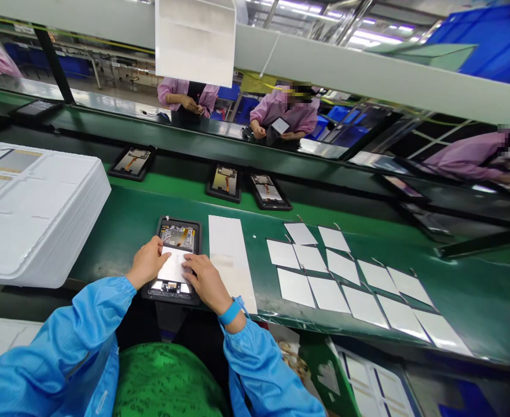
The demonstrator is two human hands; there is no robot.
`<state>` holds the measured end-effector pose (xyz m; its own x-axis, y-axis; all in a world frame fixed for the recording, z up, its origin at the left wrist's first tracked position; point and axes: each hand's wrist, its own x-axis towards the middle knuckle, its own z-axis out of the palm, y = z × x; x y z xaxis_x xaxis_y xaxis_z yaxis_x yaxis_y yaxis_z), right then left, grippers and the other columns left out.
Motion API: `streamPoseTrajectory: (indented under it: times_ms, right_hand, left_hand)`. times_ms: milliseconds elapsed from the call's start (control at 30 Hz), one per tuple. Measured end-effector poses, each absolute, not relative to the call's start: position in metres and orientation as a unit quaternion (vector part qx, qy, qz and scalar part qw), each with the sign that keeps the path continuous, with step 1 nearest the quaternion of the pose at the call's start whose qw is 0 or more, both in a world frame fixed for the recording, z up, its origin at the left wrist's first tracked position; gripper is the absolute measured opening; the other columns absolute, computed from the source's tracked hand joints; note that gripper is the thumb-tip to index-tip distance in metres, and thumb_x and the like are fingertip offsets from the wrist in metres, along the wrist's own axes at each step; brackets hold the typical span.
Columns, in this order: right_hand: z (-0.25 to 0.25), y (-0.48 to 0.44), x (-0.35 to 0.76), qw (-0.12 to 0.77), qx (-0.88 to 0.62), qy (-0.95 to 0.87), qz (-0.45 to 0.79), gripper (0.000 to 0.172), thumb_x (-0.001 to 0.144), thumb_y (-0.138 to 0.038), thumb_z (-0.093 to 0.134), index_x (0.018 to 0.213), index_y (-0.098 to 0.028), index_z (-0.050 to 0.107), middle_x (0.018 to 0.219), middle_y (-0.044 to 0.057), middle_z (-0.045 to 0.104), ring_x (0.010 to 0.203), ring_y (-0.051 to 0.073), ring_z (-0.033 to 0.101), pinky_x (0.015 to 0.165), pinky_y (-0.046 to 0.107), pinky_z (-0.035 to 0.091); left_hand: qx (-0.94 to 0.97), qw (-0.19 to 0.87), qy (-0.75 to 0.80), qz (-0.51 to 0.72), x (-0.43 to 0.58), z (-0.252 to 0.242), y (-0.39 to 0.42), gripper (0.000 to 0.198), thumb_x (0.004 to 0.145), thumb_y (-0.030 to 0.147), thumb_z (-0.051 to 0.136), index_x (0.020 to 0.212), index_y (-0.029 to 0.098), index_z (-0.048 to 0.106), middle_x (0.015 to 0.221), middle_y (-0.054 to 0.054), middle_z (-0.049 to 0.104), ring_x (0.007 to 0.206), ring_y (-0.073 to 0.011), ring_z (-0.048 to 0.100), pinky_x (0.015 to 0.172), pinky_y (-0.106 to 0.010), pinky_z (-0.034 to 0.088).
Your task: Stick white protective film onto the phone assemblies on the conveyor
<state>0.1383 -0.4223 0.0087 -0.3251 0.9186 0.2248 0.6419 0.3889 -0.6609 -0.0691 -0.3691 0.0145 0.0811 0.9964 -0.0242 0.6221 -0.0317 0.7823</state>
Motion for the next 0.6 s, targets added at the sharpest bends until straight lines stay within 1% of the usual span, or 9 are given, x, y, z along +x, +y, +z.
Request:
streamPoseTrajectory:
  times_ms: [67, 233, 333, 433, 600]
  right_hand:
    - [0.01, -0.422, 0.139, 0.294, -0.5, -0.779, 0.239, 0.023, 0.085, -0.013, 0.068, 0.106, -0.021, 0.071, 0.125, 0.01, 0.066, 0.112, 0.026, 0.056, 0.096, 0.045, 0.05]
    - [0.016, -0.417, 0.143, 0.279, -0.5, -0.776, 0.265, 0.023, 0.085, -0.014, 0.07, 0.107, -0.019, 0.07, 0.125, 0.01, 0.066, 0.115, 0.025, 0.057, 0.099, 0.044, 0.05]
    - [0.018, -0.416, 0.145, 0.267, -0.501, -0.778, 0.27, 0.024, 0.085, -0.014, 0.071, 0.108, -0.019, 0.07, 0.126, 0.01, 0.066, 0.116, 0.025, 0.057, 0.099, 0.043, 0.05]
    - [0.018, -0.419, 0.144, 0.261, -0.502, -0.781, 0.263, 0.026, 0.084, -0.014, 0.071, 0.109, -0.02, 0.07, 0.126, 0.01, 0.065, 0.117, 0.025, 0.056, 0.101, 0.043, 0.049]
    - [0.016, -0.423, 0.143, 0.263, -0.502, -0.784, 0.254, 0.027, 0.084, -0.013, 0.07, 0.11, -0.019, 0.069, 0.129, 0.01, 0.063, 0.12, 0.025, 0.055, 0.103, 0.043, 0.048]
  left_hand:
    - [0.667, 0.327, 0.605, 0.285, -0.071, 0.013, -0.366, 0.019, 0.076, 0.025, 0.068, 0.085, 0.022, 0.052, 0.069, 0.001, 0.061, 0.064, -0.0186, 0.057, 0.063, -0.029, 0.037]
    - [0.644, 0.401, 0.583, 0.291, -0.074, 0.003, -0.357, 0.021, 0.076, 0.026, 0.065, 0.084, 0.022, 0.046, 0.069, 0.003, 0.056, 0.062, -0.0159, 0.055, 0.06, -0.027, 0.039]
    - [0.633, 0.428, 0.579, 0.285, -0.074, 0.001, -0.356, 0.02, 0.077, 0.026, 0.062, 0.083, 0.022, 0.044, 0.069, 0.005, 0.054, 0.058, -0.0136, 0.052, 0.058, -0.026, 0.039]
    - [0.634, 0.434, 0.573, 0.285, -0.074, 0.001, -0.359, 0.019, 0.077, 0.027, 0.061, 0.083, 0.022, 0.043, 0.071, 0.004, 0.053, 0.06, -0.0136, 0.052, 0.058, -0.026, 0.04]
    - [0.65, 0.41, 0.569, 0.293, -0.073, 0.002, -0.363, 0.019, 0.077, 0.024, 0.062, 0.084, 0.022, 0.044, 0.073, 0.003, 0.056, 0.067, -0.0153, 0.055, 0.065, -0.028, 0.043]
